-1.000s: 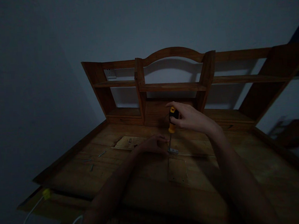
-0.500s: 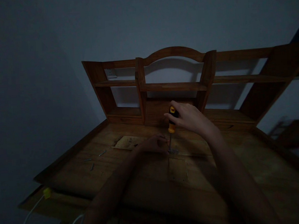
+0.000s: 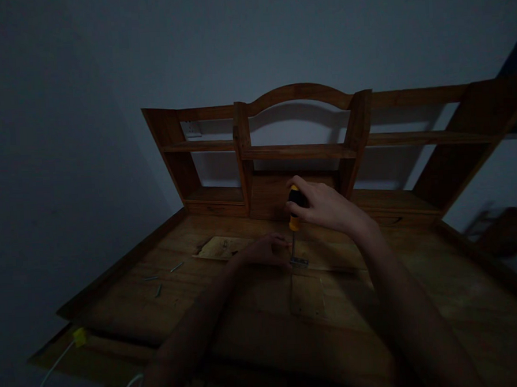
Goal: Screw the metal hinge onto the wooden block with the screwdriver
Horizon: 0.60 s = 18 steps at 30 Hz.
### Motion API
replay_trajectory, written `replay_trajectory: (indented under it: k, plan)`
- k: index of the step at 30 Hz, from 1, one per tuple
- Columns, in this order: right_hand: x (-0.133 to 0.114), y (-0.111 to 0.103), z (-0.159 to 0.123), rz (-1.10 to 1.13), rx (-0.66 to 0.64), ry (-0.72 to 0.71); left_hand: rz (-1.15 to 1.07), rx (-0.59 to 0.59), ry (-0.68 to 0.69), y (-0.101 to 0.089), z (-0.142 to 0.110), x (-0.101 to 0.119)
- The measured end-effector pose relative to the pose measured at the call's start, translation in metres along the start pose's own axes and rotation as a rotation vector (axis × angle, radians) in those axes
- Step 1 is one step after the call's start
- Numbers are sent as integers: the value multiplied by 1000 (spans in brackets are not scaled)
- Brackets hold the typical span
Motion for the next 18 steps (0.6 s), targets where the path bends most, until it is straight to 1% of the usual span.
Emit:
replay_trajectory:
  k: [2,4,7,10,15,18]
  plan:
    - [-4,1,0,75,-3,-41,13,-15,22,1,0,3]
    - [-7,-1,0,88,17,-70,29,-12,32,1,1,2]
    - [-4,-3,0,-4,49,-41,36,-7,30,2,2,-3]
    - [1,-3,1,-79,43,11,27,9,18,2,1,-6]
    - [-6,-2,0,75,7,-50,37,-4,-10,3,0,-9]
    - [-6,-1,0,27,22,-42,38,-2,-19,2,0,-10]
Point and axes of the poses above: each hand's wrist, its own z-axis towards the middle knuckle, its own y-axis out of the palm, x = y × z, the point moved 10 cm from there along z, towards the middle knuckle, and after that the axes turned 5 degrees about x, right-handed, at the moved point
